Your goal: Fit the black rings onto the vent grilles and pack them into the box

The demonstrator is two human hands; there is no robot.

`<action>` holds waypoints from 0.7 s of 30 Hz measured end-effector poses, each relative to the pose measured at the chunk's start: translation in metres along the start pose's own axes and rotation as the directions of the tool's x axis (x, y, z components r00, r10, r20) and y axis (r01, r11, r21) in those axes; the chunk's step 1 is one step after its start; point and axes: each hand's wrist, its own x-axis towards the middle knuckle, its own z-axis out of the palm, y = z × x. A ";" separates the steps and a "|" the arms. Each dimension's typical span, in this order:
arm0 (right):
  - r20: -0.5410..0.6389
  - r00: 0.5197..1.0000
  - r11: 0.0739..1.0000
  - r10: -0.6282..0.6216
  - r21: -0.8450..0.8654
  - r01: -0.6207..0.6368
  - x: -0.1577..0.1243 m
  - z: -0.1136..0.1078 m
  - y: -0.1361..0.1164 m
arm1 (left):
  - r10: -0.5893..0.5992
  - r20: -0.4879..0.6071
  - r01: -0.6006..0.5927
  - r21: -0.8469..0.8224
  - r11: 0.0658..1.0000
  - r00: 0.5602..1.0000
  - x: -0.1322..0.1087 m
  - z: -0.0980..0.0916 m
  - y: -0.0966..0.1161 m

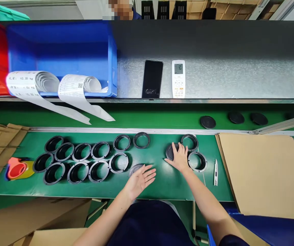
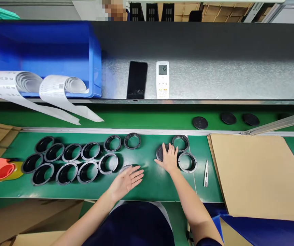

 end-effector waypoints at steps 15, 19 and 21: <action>-0.038 0.998 0.993 -0.049 0.102 0.052 -0.013 -0.004 -0.057 | 0.060 -0.253 -0.071 -0.034 0.997 0.966 -0.029 -0.029 0.009; 0.008 0.996 0.965 -0.092 0.245 0.087 0.013 0.008 -0.041 | 0.096 -0.319 -0.089 0.036 0.995 0.943 -0.027 -0.017 0.011; -0.095 0.990 0.872 0.104 0.488 -0.044 0.048 -0.009 -0.005 | 0.117 -0.343 -0.102 0.061 0.993 0.932 -0.029 -0.018 0.013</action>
